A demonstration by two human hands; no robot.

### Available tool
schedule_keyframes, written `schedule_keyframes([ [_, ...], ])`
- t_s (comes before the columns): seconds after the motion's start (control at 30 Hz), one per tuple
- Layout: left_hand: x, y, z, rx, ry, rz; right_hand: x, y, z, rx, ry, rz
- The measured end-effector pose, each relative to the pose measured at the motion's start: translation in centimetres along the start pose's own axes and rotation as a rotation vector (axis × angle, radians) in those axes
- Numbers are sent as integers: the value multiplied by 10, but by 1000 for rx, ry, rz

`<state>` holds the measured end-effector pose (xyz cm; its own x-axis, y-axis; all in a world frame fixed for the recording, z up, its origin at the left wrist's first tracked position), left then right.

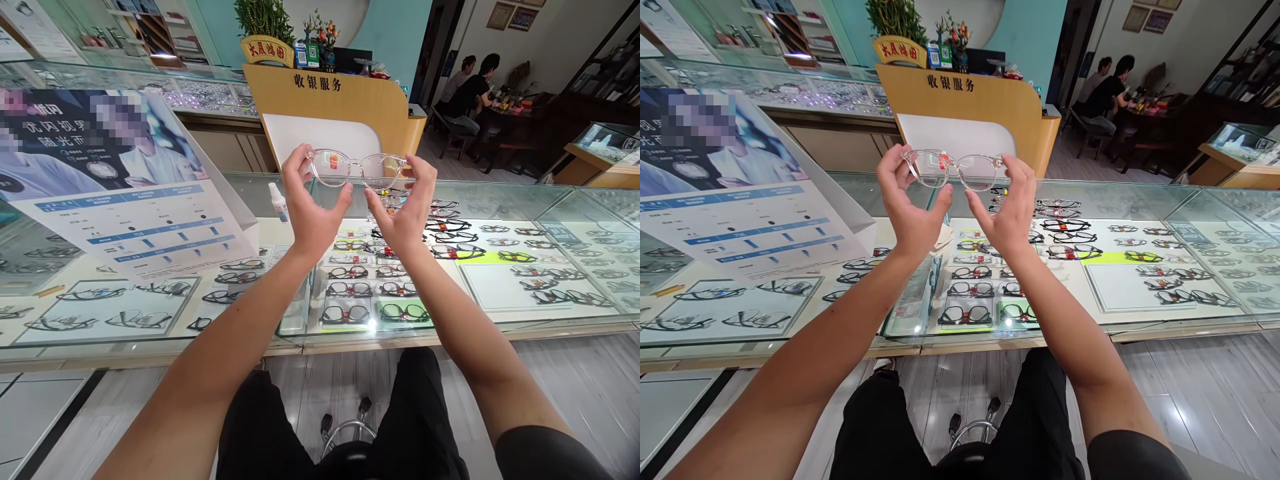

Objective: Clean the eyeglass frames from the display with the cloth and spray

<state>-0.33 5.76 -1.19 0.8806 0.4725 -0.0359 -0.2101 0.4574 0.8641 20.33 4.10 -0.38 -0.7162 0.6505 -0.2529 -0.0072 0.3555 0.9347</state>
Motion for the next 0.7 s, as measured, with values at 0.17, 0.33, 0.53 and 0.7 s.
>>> schedule_keyframes([
  [0.17,-4,2,-1,-59,6,-18,-1,-3,-7,8,61,-55],
  [0.33,-7,8,-2,-86,-4,17,-2,-2,8,93,154,-56],
  [0.53,-3,9,-4,-139,-66,-29,5,3,28,281,358,-35],
  [0.7,0,7,-10,-133,-76,-64,0,6,13,330,467,-105],
])
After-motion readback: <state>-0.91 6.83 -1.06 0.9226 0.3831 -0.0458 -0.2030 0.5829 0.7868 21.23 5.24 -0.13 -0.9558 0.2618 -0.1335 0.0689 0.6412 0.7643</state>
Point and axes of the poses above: each hand's wrist, its own y-axis towards the middle knuckle, its own x-axis out of the palm, z = x × y, the point moved 4 cm from there along y, towards the middle knuckle, and after that the axes turned 4 degrees about -x, right-handed, at the moved point
